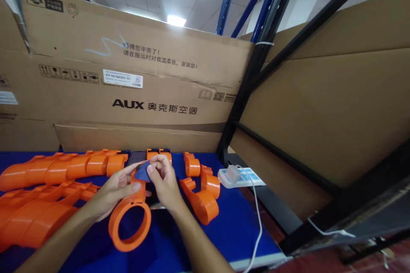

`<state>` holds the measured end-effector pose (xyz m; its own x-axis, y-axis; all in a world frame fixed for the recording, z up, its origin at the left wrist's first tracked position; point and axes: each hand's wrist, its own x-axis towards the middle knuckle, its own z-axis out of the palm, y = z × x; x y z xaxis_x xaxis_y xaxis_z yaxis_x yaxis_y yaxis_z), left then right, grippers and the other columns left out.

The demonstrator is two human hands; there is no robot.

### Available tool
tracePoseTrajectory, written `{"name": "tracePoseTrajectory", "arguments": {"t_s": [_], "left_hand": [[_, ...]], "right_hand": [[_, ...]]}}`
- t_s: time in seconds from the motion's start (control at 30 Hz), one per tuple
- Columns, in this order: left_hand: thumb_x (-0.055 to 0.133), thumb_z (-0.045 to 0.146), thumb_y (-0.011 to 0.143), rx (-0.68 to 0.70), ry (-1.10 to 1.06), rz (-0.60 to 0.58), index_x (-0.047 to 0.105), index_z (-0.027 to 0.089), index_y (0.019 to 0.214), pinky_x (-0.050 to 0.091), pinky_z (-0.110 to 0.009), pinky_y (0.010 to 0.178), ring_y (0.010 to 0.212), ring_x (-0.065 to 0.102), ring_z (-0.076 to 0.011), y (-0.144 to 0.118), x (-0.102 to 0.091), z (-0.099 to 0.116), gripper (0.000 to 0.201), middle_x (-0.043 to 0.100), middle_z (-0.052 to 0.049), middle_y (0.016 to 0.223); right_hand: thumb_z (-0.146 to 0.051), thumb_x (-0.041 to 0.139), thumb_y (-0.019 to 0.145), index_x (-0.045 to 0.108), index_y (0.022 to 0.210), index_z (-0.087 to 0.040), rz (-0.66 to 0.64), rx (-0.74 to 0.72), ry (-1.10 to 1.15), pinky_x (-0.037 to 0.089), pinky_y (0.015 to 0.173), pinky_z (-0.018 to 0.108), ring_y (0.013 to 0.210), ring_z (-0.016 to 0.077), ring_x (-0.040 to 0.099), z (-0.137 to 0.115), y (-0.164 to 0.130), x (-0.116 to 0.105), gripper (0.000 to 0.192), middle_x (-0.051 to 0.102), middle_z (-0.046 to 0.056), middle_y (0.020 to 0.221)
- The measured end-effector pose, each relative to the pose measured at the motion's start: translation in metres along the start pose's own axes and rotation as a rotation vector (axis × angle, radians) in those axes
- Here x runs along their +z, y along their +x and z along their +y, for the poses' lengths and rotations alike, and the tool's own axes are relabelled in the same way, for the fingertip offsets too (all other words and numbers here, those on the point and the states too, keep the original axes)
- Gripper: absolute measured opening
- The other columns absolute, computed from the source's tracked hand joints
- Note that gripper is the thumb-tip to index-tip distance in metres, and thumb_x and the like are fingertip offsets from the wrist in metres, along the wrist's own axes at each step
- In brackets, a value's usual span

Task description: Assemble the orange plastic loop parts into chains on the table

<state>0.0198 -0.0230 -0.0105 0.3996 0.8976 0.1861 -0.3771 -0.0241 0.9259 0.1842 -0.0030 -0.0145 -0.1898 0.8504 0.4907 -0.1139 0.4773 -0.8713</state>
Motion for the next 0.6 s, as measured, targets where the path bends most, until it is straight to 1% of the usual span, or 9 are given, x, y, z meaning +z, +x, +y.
{"name": "tracePoseTrajectory", "arguments": {"t_s": [0.07, 0.17, 0.23, 0.33, 0.4, 0.47, 0.53, 0.57, 0.6], "left_hand": [[0.076, 0.033, 0.08, 0.039, 0.078, 0.072, 0.064, 0.02, 0.128, 0.053, -0.041, 0.095, 0.108, 0.067, -0.0295, 0.003, -0.004, -0.004, 0.051, 0.07, -0.012, 0.123], [0.073, 0.039, 0.081, 0.065, 0.2, 0.169, 0.07, 0.019, 0.12, 0.052, -0.041, 0.095, 0.111, 0.066, -0.031, 0.007, -0.008, -0.004, 0.043, 0.072, -0.011, 0.12], [0.074, 0.039, 0.08, 0.078, 0.265, 0.195, 0.073, 0.019, 0.115, 0.052, -0.04, 0.095, 0.11, 0.066, -0.0312, 0.008, -0.009, -0.001, 0.041, 0.074, -0.01, 0.116], [0.074, 0.039, 0.079, 0.094, 0.298, 0.18, 0.075, 0.02, 0.111, 0.052, -0.039, 0.095, 0.105, 0.069, -0.0301, 0.008, -0.008, 0.003, 0.037, 0.076, -0.008, 0.111], [0.075, 0.039, 0.078, 0.082, 0.26, 0.177, 0.074, 0.019, 0.11, 0.054, -0.038, 0.09, 0.1, 0.071, -0.0296, 0.009, -0.009, 0.003, 0.038, 0.077, -0.009, 0.108], [0.075, 0.042, 0.077, 0.021, 0.169, 0.23, 0.072, 0.017, 0.111, 0.059, -0.038, 0.075, 0.086, 0.074, -0.0297, 0.01, -0.012, 0.003, 0.042, 0.078, -0.01, 0.098], [0.073, 0.047, 0.077, -0.047, 0.027, 0.316, 0.07, 0.014, 0.111, 0.058, -0.036, 0.058, 0.067, 0.074, -0.0285, 0.012, -0.018, 0.005, 0.048, 0.079, -0.011, 0.084], [0.07, 0.049, 0.077, -0.071, -0.052, 0.355, 0.069, 0.013, 0.11, 0.057, -0.035, 0.053, 0.06, 0.073, -0.0275, 0.012, -0.021, 0.006, 0.049, 0.078, -0.01, 0.077], [0.068, 0.052, 0.077, -0.079, -0.127, 0.388, 0.068, 0.013, 0.108, 0.056, -0.034, 0.051, 0.056, 0.072, -0.0264, 0.013, -0.024, 0.009, 0.05, 0.077, -0.01, 0.073]], "right_hand": [[-0.051, 0.06, 0.089, 0.047, 0.106, -0.025, 0.005, 0.019, 0.016, 0.05, 0.073, 0.029, 0.079, 0.0177, 0.061, 0.004, 0.0, 0.004, 0.034, 0.06, 0.002, 0.088], [-0.051, 0.062, 0.087, 0.044, 0.102, -0.025, 0.002, 0.044, 0.024, 0.049, 0.067, 0.027, 0.074, 0.0162, 0.059, 0.008, 0.0, 0.012, 0.035, 0.058, 0.0, 0.084], [-0.05, 0.063, 0.087, 0.043, 0.098, -0.025, 0.01, 0.039, 0.008, 0.048, 0.066, 0.026, 0.074, 0.0156, 0.057, 0.009, 0.001, 0.015, 0.034, 0.056, 0.0, 0.083], [-0.048, 0.061, 0.089, 0.042, 0.095, -0.025, 0.004, 0.012, -0.023, 0.047, 0.065, 0.025, 0.073, 0.0149, 0.055, 0.009, 0.002, 0.016, 0.031, 0.054, -0.001, 0.081], [-0.047, 0.057, 0.092, 0.043, 0.096, -0.024, 0.004, -0.005, -0.083, 0.046, 0.066, 0.025, 0.073, 0.0145, 0.055, 0.008, 0.002, 0.012, 0.027, 0.056, -0.001, 0.082], [-0.046, 0.045, 0.098, 0.047, 0.092, -0.023, 0.02, -0.007, -0.217, 0.045, 0.067, 0.026, 0.072, 0.0143, 0.055, 0.006, 0.002, 0.006, 0.024, 0.057, 0.0, 0.08], [-0.043, 0.036, 0.102, 0.05, 0.08, -0.021, -0.001, 0.022, -0.422, 0.041, 0.062, 0.025, 0.065, 0.0138, 0.052, 0.003, -0.001, 0.0, 0.035, 0.056, -0.001, 0.07], [-0.042, 0.037, 0.101, 0.05, 0.072, -0.021, -0.041, 0.044, -0.535, 0.037, 0.058, 0.025, 0.06, 0.0132, 0.05, 0.001, -0.003, -0.003, 0.039, 0.054, -0.002, 0.064], [-0.041, 0.044, 0.099, 0.05, 0.065, -0.021, -0.1, 0.066, -0.644, 0.032, 0.054, 0.024, 0.055, 0.0124, 0.046, 0.0, -0.006, -0.005, 0.04, 0.051, -0.003, 0.058]]}}
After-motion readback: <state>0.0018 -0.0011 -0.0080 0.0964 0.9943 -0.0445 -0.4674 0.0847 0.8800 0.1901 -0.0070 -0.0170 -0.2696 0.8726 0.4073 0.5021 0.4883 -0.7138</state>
